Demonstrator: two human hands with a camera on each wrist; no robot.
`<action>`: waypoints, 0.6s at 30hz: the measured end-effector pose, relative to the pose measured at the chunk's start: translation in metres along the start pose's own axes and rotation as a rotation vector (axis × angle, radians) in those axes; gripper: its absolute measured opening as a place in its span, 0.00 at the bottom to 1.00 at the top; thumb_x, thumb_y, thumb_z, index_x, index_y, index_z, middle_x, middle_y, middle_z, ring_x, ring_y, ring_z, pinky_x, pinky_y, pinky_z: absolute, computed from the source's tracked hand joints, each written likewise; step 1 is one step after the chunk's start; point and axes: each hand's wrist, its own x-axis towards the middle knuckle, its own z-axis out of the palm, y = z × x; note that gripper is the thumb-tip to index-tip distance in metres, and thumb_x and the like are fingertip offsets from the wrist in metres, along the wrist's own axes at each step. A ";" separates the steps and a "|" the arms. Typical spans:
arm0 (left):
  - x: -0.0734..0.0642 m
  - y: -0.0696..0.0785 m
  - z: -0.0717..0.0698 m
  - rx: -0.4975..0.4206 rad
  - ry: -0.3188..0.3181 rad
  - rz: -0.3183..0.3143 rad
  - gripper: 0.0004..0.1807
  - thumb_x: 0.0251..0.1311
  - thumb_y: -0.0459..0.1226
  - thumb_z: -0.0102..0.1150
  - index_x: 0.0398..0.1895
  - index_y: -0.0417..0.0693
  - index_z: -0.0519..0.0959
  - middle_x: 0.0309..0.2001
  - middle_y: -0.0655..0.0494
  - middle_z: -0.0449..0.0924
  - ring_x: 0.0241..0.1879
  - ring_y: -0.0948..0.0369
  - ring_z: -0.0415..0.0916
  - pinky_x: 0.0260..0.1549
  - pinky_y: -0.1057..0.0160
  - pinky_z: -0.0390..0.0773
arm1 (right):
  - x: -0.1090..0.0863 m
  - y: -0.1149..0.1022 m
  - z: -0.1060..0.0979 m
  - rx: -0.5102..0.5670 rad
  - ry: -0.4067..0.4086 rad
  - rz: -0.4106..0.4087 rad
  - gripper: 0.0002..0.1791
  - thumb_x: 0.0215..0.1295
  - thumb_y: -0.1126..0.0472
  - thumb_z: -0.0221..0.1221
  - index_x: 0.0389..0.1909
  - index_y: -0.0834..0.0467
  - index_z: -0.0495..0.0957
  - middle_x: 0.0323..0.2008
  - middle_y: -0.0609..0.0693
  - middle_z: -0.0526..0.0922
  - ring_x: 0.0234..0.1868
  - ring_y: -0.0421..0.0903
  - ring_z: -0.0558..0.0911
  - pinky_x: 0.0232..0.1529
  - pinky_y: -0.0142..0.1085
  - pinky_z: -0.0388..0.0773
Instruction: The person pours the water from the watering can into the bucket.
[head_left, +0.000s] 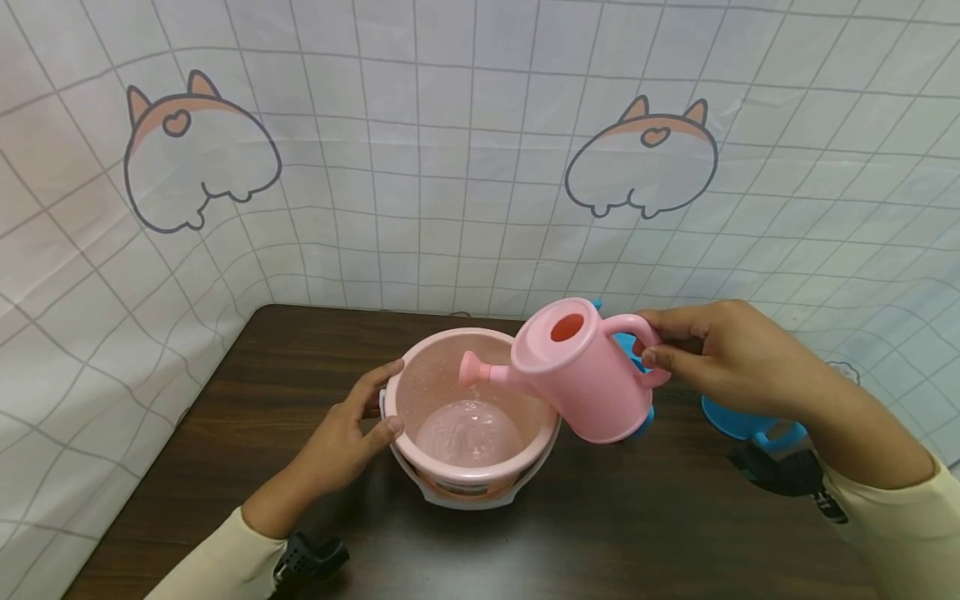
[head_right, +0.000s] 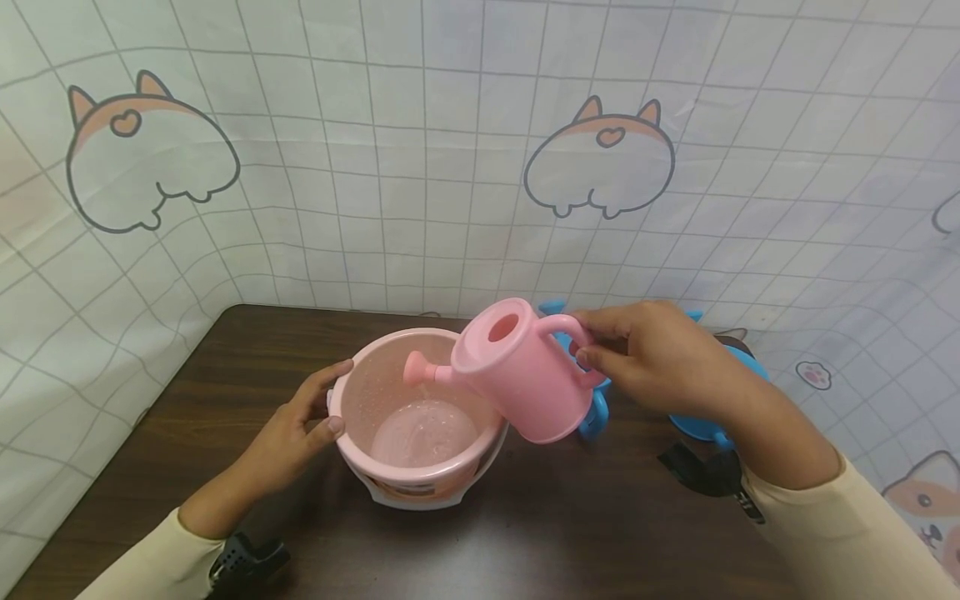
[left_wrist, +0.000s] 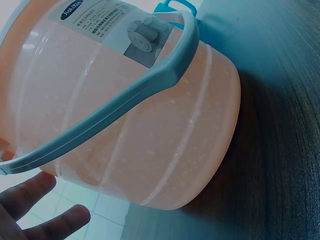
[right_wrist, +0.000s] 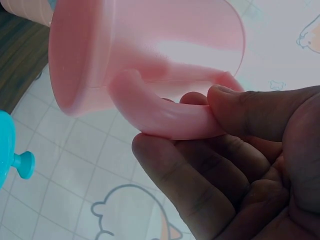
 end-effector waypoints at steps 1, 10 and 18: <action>0.000 0.000 0.000 -0.001 0.000 0.001 0.36 0.71 0.52 0.56 0.79 0.64 0.57 0.56 0.46 0.82 0.55 0.45 0.80 0.48 0.34 0.75 | 0.000 0.000 0.000 0.000 0.000 0.000 0.19 0.72 0.65 0.62 0.62 0.52 0.83 0.38 0.40 0.88 0.35 0.36 0.87 0.35 0.34 0.83; 0.000 0.001 0.000 -0.004 0.002 -0.005 0.36 0.71 0.52 0.56 0.79 0.64 0.57 0.56 0.46 0.81 0.55 0.45 0.80 0.48 0.33 0.75 | 0.000 0.001 0.000 -0.012 0.007 -0.002 0.19 0.71 0.64 0.63 0.61 0.52 0.84 0.38 0.40 0.88 0.35 0.36 0.87 0.34 0.34 0.82; 0.000 0.001 0.000 -0.008 0.000 -0.014 0.36 0.71 0.52 0.56 0.79 0.64 0.57 0.56 0.46 0.81 0.55 0.45 0.80 0.48 0.33 0.75 | 0.001 0.001 0.000 0.012 -0.003 0.009 0.19 0.72 0.65 0.62 0.61 0.52 0.83 0.38 0.41 0.88 0.36 0.37 0.87 0.35 0.34 0.83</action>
